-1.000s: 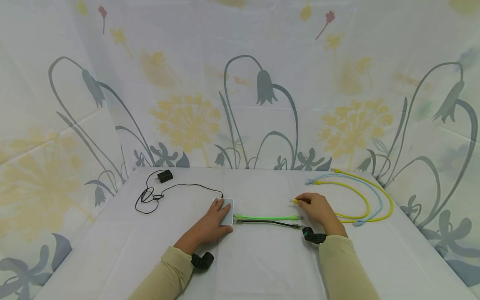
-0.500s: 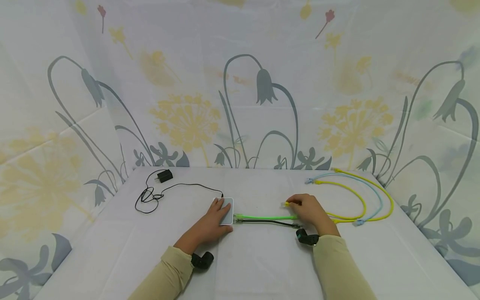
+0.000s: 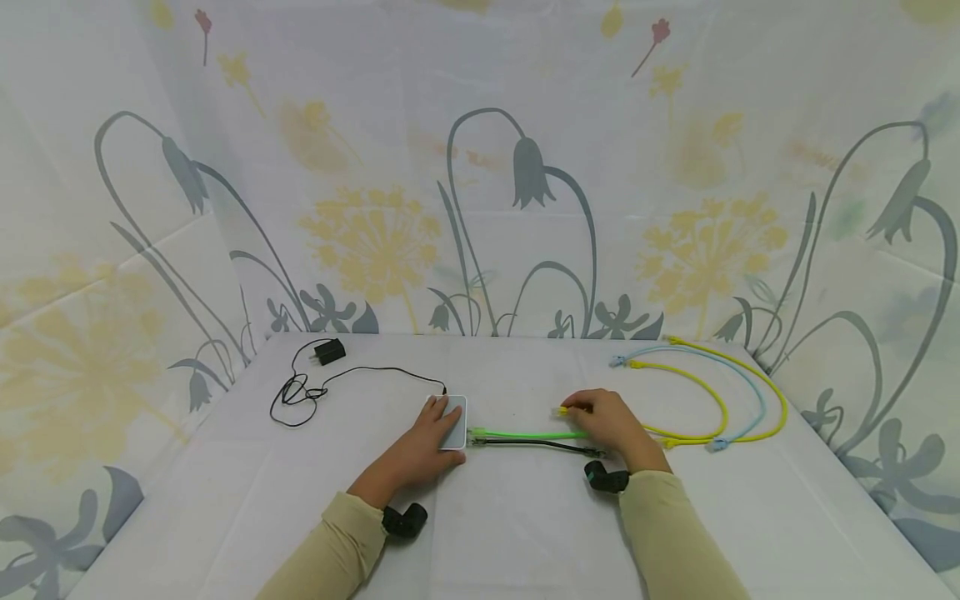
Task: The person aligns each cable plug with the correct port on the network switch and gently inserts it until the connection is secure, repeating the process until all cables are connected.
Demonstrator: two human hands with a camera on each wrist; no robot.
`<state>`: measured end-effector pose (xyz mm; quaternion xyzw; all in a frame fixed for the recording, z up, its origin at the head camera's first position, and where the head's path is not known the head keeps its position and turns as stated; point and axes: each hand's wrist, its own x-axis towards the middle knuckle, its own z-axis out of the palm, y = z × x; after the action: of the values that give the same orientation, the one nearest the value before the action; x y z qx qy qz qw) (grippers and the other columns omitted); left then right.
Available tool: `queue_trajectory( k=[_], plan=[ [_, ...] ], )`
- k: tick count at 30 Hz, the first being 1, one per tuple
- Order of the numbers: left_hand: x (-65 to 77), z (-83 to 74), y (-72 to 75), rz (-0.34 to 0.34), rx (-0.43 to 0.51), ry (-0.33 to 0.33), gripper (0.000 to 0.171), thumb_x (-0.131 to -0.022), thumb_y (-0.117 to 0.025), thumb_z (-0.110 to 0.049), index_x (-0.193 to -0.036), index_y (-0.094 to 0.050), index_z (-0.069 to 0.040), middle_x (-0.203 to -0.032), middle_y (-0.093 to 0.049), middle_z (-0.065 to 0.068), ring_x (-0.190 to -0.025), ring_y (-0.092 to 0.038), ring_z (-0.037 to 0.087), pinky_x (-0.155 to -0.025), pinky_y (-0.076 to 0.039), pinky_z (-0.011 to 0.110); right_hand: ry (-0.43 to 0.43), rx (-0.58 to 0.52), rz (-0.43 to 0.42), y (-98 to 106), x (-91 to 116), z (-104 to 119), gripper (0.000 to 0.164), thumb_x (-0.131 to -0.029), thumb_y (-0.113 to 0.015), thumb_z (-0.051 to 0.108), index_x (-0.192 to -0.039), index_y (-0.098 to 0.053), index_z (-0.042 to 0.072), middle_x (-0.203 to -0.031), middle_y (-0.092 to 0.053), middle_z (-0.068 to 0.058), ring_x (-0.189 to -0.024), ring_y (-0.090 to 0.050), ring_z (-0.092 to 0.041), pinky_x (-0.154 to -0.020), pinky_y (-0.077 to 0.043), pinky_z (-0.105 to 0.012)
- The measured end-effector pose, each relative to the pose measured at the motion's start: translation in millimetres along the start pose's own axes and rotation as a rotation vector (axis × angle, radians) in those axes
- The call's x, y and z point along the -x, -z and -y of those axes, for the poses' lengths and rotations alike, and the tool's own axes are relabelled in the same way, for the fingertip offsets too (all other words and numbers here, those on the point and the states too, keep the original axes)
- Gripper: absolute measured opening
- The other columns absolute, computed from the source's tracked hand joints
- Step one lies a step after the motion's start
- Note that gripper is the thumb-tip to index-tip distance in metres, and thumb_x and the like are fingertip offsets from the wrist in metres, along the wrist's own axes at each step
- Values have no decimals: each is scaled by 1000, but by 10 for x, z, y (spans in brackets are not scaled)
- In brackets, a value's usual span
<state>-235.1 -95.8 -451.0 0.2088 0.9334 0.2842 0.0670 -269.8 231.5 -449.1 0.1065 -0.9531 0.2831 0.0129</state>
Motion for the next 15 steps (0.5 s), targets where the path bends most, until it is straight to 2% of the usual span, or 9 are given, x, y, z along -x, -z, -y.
queue_trajectory(
  k=[5, 15],
  plan=[
    [7, -6, 5, -2, 4, -1, 74, -91, -68, -30, -152, -33, -9, -163, -13, 16, -151, -1, 35, -117, -22, 54, -15, -4, 6, -32, -14, 37, 19, -94, -59, 19, -105, -74, 17, -114, -69, -8, -102, -60, -24, -92, -47, -46],
    [6, -5, 0, -3, 10, 5, 73, -91, -68, -29, -151, -33, -8, -162, -14, 16, -151, -2, 35, -116, -22, 54, 15, 19, 15, -93, -46, 85, 18, -94, -60, 19, -104, -75, 20, -111, -70, -4, -98, -60, -20, -90, -47, -44]
  ],
)
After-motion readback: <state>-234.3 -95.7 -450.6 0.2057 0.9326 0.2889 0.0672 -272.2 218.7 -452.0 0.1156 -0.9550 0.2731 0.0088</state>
